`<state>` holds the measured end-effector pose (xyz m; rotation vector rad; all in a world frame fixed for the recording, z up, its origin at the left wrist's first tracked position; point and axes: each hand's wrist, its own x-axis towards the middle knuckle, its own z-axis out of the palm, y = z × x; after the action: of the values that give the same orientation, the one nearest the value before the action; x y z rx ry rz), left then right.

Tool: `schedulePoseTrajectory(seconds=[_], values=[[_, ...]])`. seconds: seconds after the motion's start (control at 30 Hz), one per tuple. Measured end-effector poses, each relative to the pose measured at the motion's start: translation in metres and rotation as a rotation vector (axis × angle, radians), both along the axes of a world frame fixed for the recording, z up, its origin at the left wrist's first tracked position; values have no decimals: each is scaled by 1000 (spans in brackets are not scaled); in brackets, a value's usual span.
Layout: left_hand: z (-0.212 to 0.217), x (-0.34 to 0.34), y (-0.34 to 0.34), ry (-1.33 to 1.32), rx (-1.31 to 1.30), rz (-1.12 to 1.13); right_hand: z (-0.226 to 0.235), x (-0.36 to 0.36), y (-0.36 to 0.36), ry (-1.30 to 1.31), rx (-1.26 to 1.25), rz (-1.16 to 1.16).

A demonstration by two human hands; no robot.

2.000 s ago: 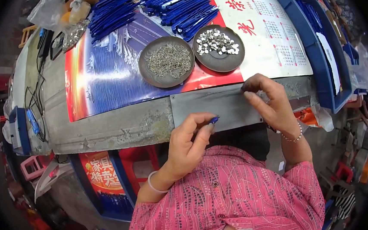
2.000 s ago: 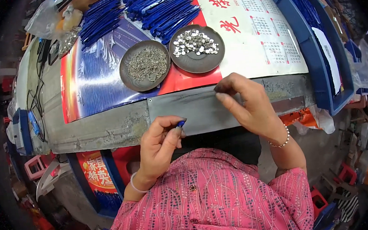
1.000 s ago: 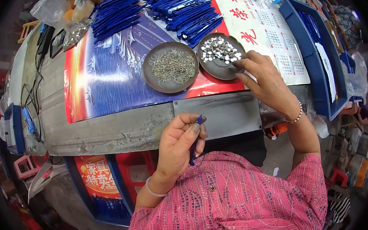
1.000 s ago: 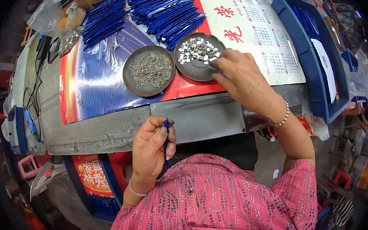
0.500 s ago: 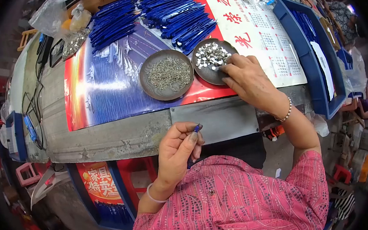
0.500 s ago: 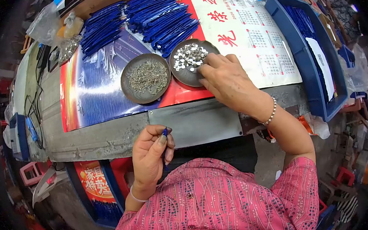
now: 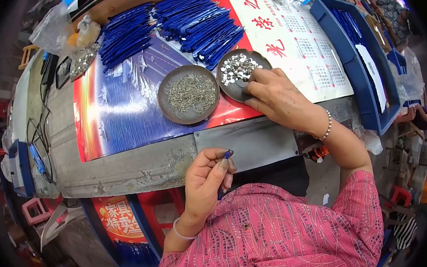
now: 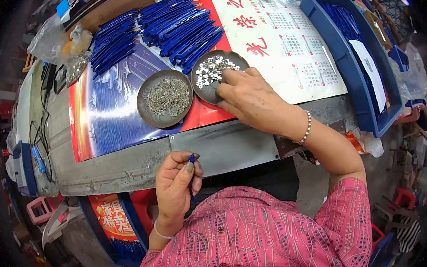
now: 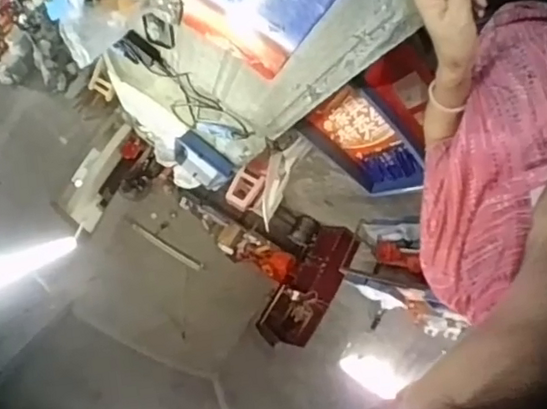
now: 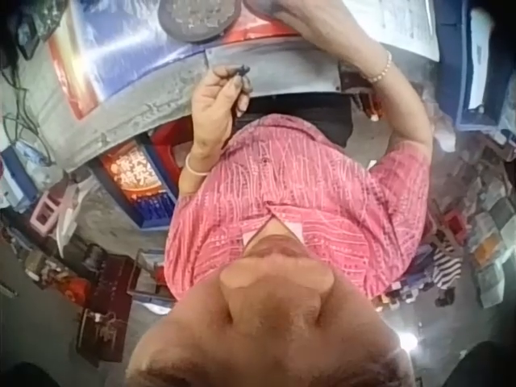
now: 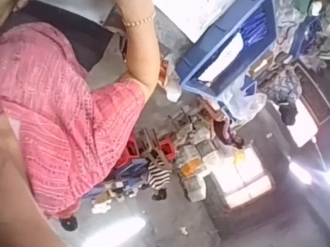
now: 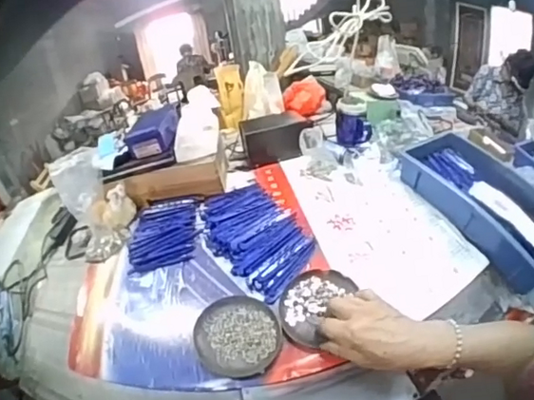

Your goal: Assembling small hardware components into blue plastic housings at a manual workstation.

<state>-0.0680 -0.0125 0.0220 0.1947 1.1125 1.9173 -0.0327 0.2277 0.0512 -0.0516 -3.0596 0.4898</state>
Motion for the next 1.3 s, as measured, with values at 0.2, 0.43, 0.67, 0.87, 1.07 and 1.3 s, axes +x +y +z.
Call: schedulePoseTrajectory(seconds=[0.2,0.43,0.67,0.87,1.07,1.3], values=[[1,1,1,12,26,-22,-3,5,-2,83,-99,52],[5,5,7,46,-90,58,-9,14,0,117,-122,45],[-3,7,7,154,-60,67,-2,43,-26,376,-451,26],[3,14,12,186,-96,80,-3,66,-45,267,-871,-58],[10,20,10,163,-150,86,-4,72,-55,251,-1008,-79],[0,20,14,95,-49,28,-8,76,-72,248,-1118,-249]])
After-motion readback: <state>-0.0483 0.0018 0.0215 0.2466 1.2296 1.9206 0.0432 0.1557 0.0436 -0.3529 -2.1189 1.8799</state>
